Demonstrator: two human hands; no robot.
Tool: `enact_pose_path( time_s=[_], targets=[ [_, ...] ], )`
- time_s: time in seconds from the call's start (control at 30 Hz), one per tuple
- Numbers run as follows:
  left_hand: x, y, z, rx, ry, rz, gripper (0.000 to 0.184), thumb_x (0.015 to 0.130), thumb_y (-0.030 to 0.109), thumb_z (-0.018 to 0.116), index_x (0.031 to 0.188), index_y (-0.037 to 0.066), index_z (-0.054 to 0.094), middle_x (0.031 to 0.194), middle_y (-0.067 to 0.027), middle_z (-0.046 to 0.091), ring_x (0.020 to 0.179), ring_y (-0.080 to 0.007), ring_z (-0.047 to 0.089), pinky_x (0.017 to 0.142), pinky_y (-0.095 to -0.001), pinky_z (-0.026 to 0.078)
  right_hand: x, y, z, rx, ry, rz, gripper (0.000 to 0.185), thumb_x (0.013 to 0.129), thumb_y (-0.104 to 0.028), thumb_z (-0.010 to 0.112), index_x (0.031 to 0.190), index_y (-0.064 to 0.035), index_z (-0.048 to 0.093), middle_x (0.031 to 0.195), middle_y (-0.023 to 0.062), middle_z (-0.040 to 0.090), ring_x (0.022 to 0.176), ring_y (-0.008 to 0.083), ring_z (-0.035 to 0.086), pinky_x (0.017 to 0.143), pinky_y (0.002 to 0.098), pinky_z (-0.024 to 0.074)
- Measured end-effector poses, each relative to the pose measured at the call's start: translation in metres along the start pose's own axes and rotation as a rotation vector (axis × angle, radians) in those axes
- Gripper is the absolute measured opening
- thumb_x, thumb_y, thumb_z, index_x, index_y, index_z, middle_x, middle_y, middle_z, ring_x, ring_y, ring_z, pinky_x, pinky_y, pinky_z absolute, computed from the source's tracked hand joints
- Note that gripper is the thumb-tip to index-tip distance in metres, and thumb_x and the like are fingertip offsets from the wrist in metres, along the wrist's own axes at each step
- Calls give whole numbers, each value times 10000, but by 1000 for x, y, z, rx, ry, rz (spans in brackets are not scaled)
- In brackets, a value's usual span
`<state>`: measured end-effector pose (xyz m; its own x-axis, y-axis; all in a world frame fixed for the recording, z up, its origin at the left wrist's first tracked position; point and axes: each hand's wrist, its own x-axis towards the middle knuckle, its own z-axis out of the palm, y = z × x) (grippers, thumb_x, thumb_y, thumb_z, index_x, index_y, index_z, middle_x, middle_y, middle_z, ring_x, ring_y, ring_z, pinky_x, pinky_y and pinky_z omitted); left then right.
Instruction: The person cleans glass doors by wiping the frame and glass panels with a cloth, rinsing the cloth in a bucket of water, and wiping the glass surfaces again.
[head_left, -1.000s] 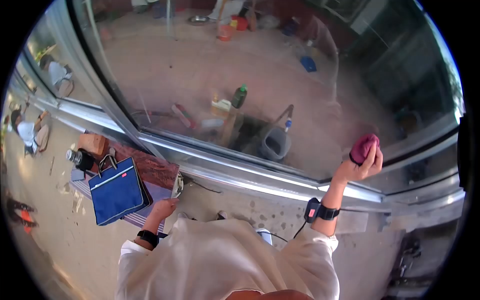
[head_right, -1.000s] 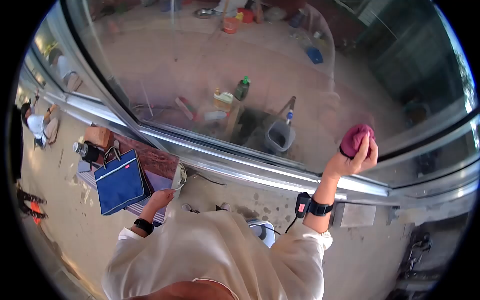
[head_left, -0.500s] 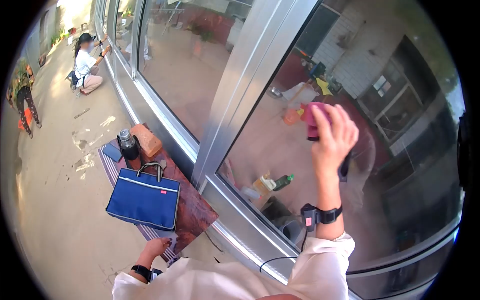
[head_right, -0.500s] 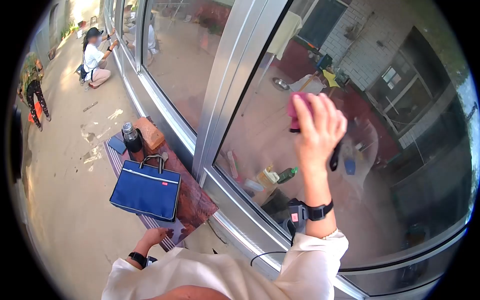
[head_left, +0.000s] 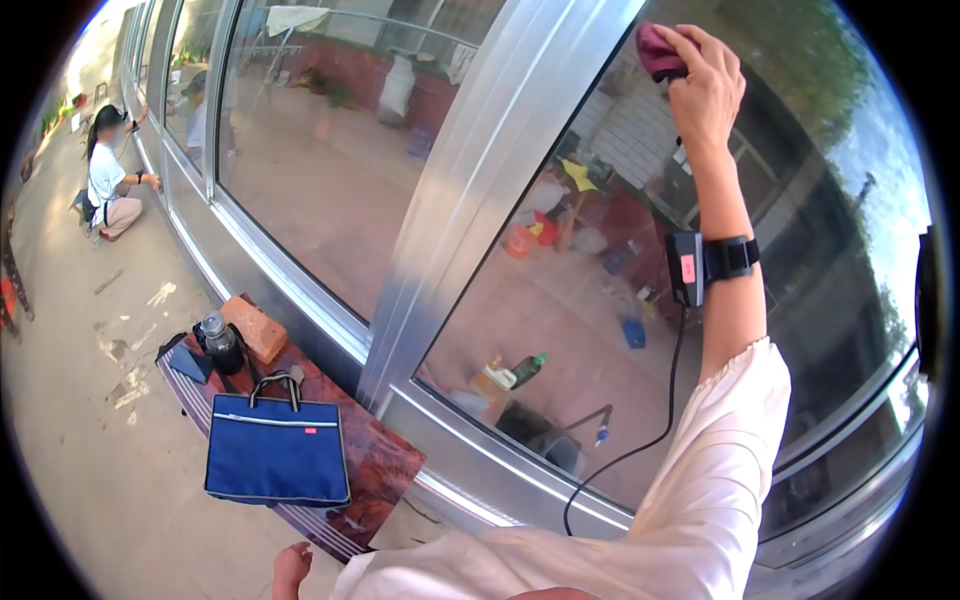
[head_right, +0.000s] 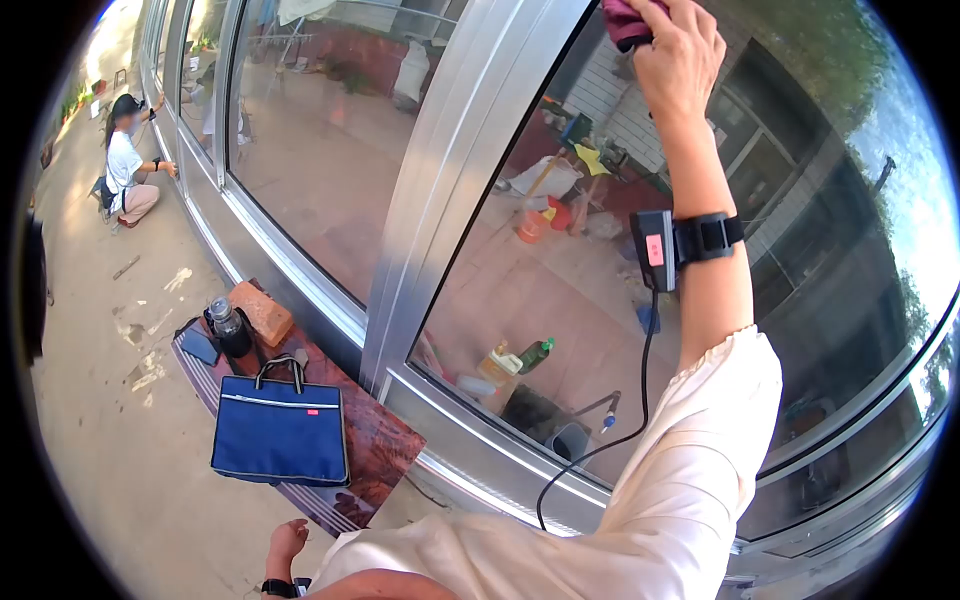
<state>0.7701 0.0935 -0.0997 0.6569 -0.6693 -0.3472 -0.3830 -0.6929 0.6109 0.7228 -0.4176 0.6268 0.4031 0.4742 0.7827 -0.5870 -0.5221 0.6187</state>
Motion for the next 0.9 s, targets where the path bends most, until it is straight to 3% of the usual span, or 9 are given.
enact_pose_path(
  time_s=[0.1,0.3,0.37,0.5,0.53,0.63,0.7,0.83,0.9],
  targets=[
    [25,16,-2,29,41,109,266,787,235,594,1024,143,669,846,-156,672,776,-344,646,700,-444,519,2,-1,7,-25,92,6,414,679,7,577,1011,-212,695,1051,-34,617,1040,217,530,877,379,375],
    [52,23,0,6,42,168,269,819,290,557,1007,144,682,896,-140,675,829,-345,640,752,-444,512,-94,-82,-38,430,-541,-360,356,619,-17,616,955,-123,662,1071,14,572,1092,200,506,904,374,375],
    [58,5,-1,60,-5,159,273,816,302,564,1006,146,682,897,-139,676,832,-342,641,753,-444,514,-70,-64,-40,407,-511,-381,372,627,-2,602,969,-134,658,1110,25,566,1115,213,499,916,374,378],
    [65,17,-15,185,-35,190,253,825,271,553,1000,141,682,906,-154,672,830,-344,641,756,-441,513,21,29,-10,-37,-18,-124,436,706,9,540,1073,-196,658,1187,48,557,1116,275,498,933,398,379],
    [69,26,-20,220,-28,189,247,830,255,548,998,134,681,909,-159,671,831,-343,641,758,-440,513,37,55,-2,-166,44,-85,446,720,-61,565,1143,-191,621,1223,45,537,1141,259,478,953,424,353],
    [82,42,-18,-7,147,285,241,839,227,538,996,112,680,918,-163,670,845,-338,641,765,-434,511,49,54,0,-217,-12,42,516,758,-183,564,1273,-173,527,1324,62,479,1228,271,416,1014,442,307],
    [80,66,-22,-26,119,287,245,840,228,538,997,105,681,930,-160,670,855,-334,641,772,-430,511,21,18,-12,-104,-134,-102,550,729,-255,604,1254,-114,517,1295,67,486,1226,253,417,1015,475,286],
    [80,70,-14,-16,5,242,252,837,234,541,1000,106,685,964,-151,669,880,-326,640,789,-421,510,-75,-61,-42,194,-563,-317,555,720,-347,675,1218,-144,536,1312,53,470,1269,222,393,1045,475,273],
    [79,61,-8,-1,0,263,251,834,239,545,997,112,687,970,-137,671,878,-321,642,785,-418,512,-77,-50,-41,161,-540,-391,551,710,-329,696,1208,-150,542,1320,48,464,1266,216,398,1041,471,282]
  ],
)
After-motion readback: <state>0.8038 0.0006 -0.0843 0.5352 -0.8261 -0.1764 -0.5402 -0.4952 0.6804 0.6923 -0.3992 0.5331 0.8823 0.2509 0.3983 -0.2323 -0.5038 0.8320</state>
